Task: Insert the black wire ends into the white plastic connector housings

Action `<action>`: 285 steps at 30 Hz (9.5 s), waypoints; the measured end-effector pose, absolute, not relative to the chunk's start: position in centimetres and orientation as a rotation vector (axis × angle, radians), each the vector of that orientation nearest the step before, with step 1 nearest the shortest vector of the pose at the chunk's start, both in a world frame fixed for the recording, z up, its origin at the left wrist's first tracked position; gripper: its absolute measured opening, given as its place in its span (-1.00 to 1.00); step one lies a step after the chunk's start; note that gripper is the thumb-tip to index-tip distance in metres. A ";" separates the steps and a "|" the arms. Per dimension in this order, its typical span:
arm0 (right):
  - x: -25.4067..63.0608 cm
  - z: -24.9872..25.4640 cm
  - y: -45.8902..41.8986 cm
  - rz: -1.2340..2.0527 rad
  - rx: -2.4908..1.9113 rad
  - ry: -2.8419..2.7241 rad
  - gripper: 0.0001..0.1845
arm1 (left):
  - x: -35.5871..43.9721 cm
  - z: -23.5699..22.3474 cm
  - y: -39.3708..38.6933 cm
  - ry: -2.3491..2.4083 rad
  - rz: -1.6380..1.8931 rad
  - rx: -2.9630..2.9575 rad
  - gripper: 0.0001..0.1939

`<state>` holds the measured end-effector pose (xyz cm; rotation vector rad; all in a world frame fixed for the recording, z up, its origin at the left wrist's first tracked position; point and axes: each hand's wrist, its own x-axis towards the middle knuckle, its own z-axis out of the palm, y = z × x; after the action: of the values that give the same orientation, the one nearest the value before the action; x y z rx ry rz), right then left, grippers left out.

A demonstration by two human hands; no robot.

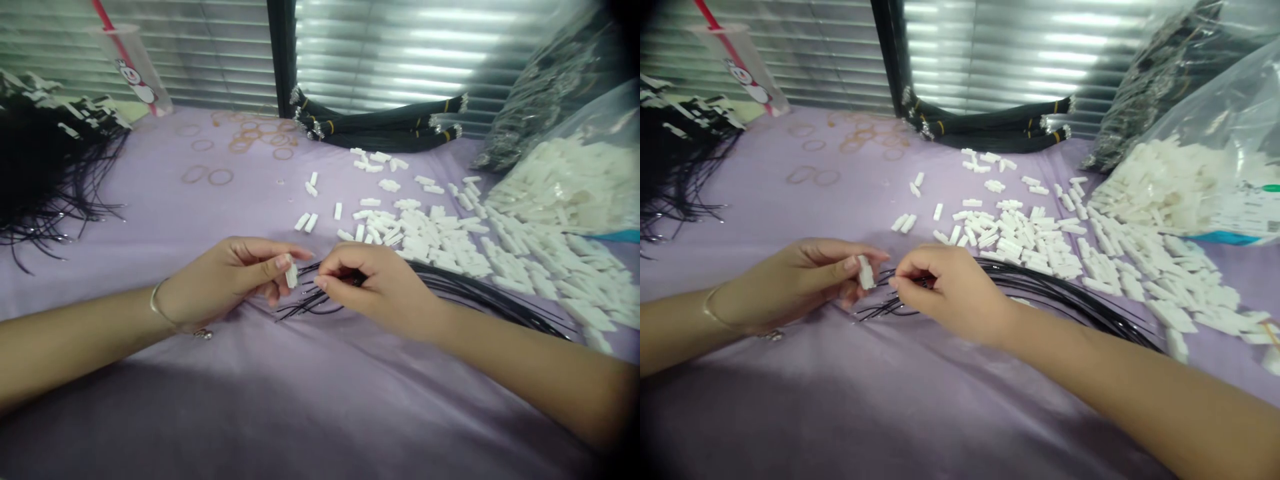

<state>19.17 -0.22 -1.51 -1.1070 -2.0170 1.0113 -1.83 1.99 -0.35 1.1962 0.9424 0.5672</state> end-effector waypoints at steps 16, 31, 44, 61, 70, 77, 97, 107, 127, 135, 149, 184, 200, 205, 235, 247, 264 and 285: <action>19.2 -1.4 -0.2 1.022 -1.132 -1.880 -0.85 | -2.4 -0.2 1.4 0.938 0.276 2.114 -0.68; 19.0 -1.3 -0.3 0.985 -1.122 -1.862 -0.84 | -1.9 0.5 1.9 0.972 0.349 1.180 -0.92; 19.0 -1.1 -0.2 0.991 -1.200 -1.852 -0.82 | -2.0 0.0 2.0 0.939 0.326 1.196 -0.91; 19.0 -1.3 -0.3 1.000 -1.209 -1.901 -0.86 | -1.9 0.0 2.0 1.006 0.305 1.312 -0.89; 19.0 -1.5 -0.1 0.940 -1.190 -1.993 -0.84 | -1.8 0.2 1.5 1.049 0.346 1.304 -0.88; 18.9 -1.3 -0.3 0.903 -1.209 -2.059 -0.83 | -1.6 0.2 1.5 1.019 0.384 1.260 -0.86; 18.9 -1.0 -0.4 0.903 -1.245 -2.076 -0.83 | -1.8 0.1 1.9 0.939 0.321 1.296 -0.89; 18.7 -1.1 -0.5 0.811 -1.259 -2.102 -0.82 | -1.6 0.0 1.8 0.921 0.327 1.333 -0.85; 18.3 -1.1 -0.8 0.924 -1.224 -2.114 -0.82 | -1.5 0.1 1.7 0.988 0.360 1.341 -0.85; 18.5 -1.1 -0.3 0.895 -1.153 -2.162 -0.82 | -1.7 -0.1 1.8 0.973 0.356 1.377 -0.89; 18.5 -0.2 -1.1 0.345 -0.905 -2.529 -0.87 | -1.1 -0.2 2.6 0.874 0.638 0.917 -0.93; 18.6 -1.0 -1.1 0.606 -1.309 -2.087 -0.90 | -1.8 -0.5 2.5 0.851 0.454 1.173 -0.95; 19.7 -0.4 0.1 0.346 -1.116 -2.502 -0.88 | -1.7 -0.7 3.1 0.801 0.635 0.880 -0.86; 19.8 -1.0 1.0 0.458 -1.220 -2.479 -0.87 | -1.6 -0.7 3.3 0.812 0.629 0.880 -0.86; 19.4 -0.3 -0.2 0.957 -1.327 -1.939 -0.85 | -1.8 -0.9 2.9 0.828 0.621 0.980 -0.93; 19.5 -0.5 -0.5 0.729 -1.283 -2.039 -0.87 | -1.6 -0.8 2.7 0.875 0.612 1.011 -0.93; 18.5 -0.6 -0.7 0.806 -1.344 -2.094 -0.81 | -1.7 -1.0 2.6 0.913 0.572 1.146 -0.91; 18.1 -1.0 -0.6 0.802 -1.323 -2.156 -0.78 | -1.3 -0.4 2.0 1.017 0.535 1.266 -0.90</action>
<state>18.09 -0.57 -0.95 -1.3233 -2.1560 0.8020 -1.27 2.00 -0.44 1.2658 1.0171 0.5349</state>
